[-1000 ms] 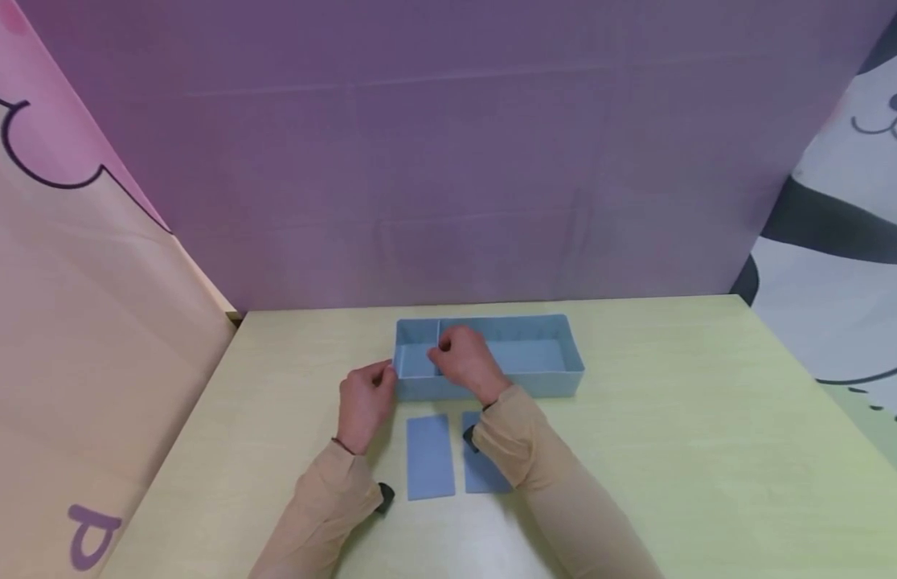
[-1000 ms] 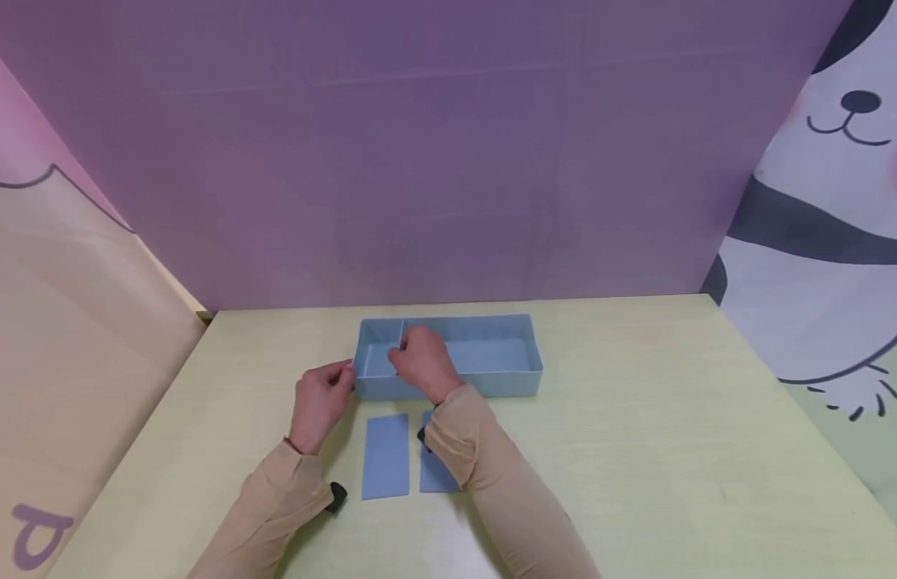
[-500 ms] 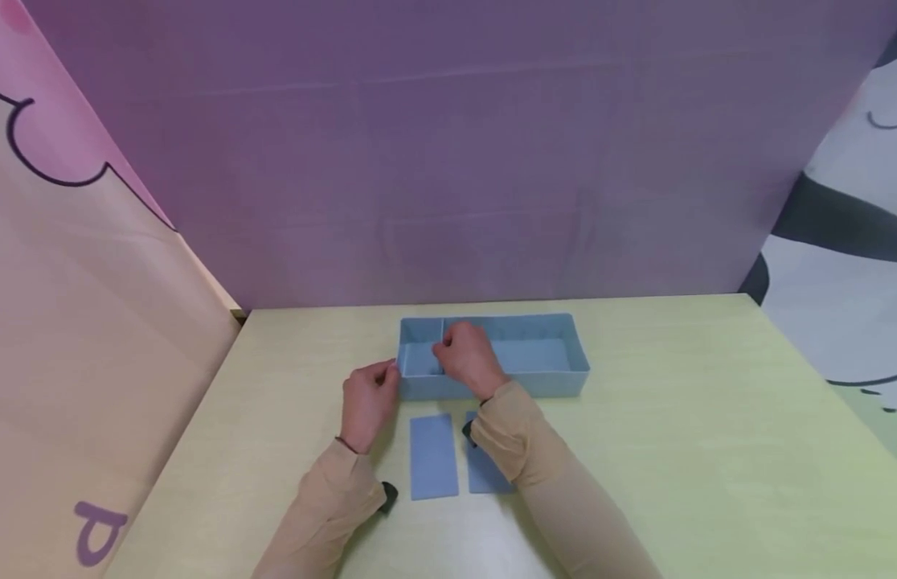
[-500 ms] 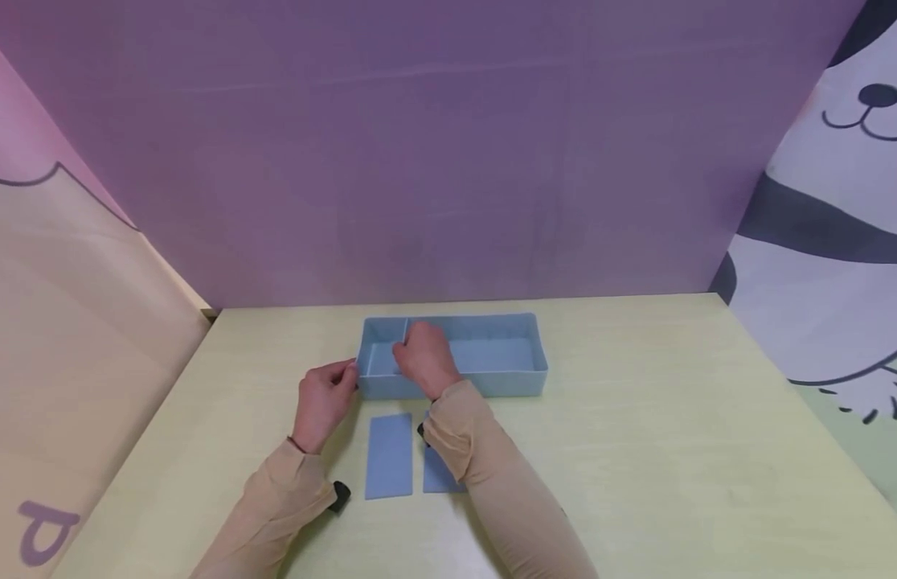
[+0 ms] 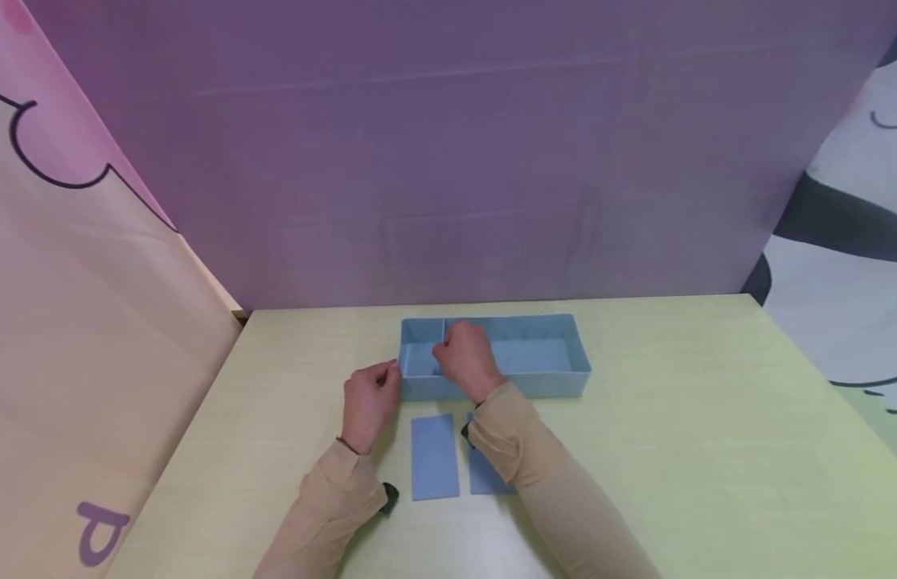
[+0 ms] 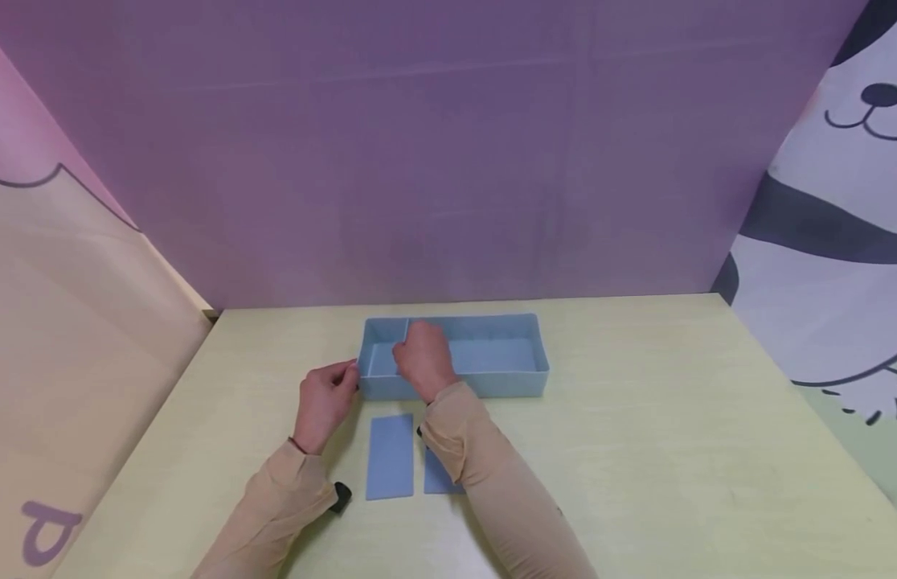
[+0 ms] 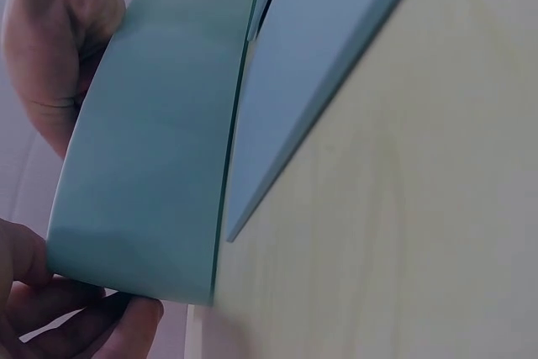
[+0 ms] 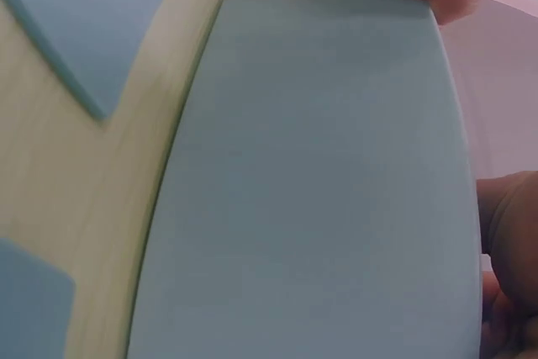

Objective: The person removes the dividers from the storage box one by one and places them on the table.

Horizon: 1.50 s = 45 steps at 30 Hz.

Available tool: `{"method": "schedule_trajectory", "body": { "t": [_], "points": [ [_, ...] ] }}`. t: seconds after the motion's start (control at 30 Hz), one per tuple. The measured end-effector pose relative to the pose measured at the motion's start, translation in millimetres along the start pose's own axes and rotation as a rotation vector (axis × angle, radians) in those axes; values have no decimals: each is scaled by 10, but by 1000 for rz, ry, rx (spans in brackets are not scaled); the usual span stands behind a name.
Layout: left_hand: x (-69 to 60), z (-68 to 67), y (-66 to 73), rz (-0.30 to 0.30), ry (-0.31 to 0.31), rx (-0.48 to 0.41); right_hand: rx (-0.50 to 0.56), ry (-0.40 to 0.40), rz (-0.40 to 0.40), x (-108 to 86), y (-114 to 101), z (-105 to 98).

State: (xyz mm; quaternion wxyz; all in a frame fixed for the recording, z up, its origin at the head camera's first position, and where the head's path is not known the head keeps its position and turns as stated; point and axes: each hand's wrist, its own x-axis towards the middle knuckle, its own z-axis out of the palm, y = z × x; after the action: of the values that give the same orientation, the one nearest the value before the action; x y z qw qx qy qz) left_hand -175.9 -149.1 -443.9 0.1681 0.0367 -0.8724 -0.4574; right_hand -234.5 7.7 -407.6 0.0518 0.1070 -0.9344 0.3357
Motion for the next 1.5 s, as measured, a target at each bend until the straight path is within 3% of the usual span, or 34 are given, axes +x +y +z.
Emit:
{"method": "schedule_trajectory", "body": {
  "t": [0.27,0.73,1.13,1.5],
  "points": [
    [-15,8,6,37,24,13,20,34,-10,-9,-1,11],
    [-25,34,19,46,45,-2,0,71,-27,-19,-22,-9],
    [-31,39,42,27,63,-4,6,79,-24,-24,-40,-25],
    [-34,55,29,28,87,0,78,76,-26,-47,-73,-68]
  ]
}}
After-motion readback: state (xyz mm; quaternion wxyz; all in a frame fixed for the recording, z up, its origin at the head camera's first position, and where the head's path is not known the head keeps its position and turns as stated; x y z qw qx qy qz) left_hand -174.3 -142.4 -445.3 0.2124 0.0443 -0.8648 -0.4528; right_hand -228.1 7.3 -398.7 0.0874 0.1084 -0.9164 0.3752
